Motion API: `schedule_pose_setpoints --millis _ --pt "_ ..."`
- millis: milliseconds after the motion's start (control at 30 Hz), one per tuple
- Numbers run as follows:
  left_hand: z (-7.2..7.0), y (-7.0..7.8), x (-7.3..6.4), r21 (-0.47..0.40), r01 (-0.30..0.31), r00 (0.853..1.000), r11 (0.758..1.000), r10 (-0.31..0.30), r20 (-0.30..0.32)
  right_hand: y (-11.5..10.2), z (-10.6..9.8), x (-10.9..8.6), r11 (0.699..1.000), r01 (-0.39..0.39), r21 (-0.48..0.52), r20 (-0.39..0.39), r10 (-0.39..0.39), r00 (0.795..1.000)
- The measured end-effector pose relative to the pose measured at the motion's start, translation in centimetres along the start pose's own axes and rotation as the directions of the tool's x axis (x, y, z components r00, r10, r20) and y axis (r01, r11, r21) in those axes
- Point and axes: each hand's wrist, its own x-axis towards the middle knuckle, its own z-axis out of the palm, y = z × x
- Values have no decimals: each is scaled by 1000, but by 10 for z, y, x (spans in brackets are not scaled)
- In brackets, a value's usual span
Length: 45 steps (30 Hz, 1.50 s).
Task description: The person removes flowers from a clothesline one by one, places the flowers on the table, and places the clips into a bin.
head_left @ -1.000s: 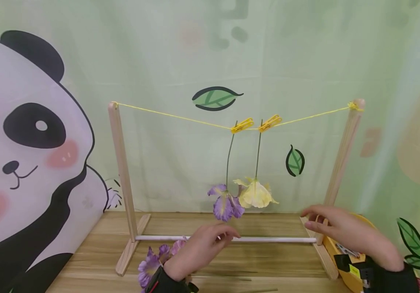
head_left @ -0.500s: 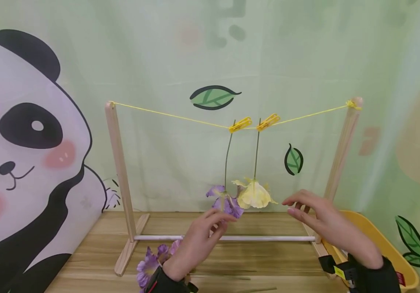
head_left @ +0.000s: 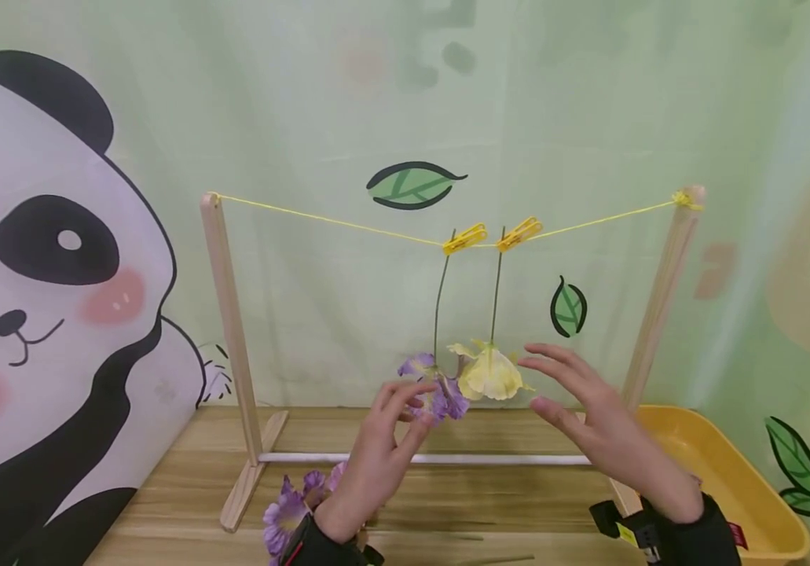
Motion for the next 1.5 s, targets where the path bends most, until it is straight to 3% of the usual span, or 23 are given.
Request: schedule_pose_setpoints --millis 300,533,900,1033,1167,1400,1500 --pt "-2 2 10 19 -37 998 999 38 -48 -8 9 15 995 91 -41 -63 -93 994" --pt "-11 7 35 32 -75 992 997 77 -98 -13 -1 47 962 211 -172 -179 -242 954" --pt "-13 6 54 11 -16 990 1000 17 -137 -29 -22 101 910 288 -298 -223 -359 906" --pt "-15 5 61 26 -10 993 1000 13 -118 -33 -31 121 886 303 -352 -223 -393 892" --pt "-17 5 70 30 37 997 999 -35 -73 -31 -36 139 870 290 -399 -186 -387 903" --pt "-14 6 86 30 102 994 994 -101 -29 -27 -40 157 855 226 -466 -59 -285 957" --pt "-12 5 88 30 117 993 993 -116 -22 -27 -41 161 857 200 -476 -22 -239 971"
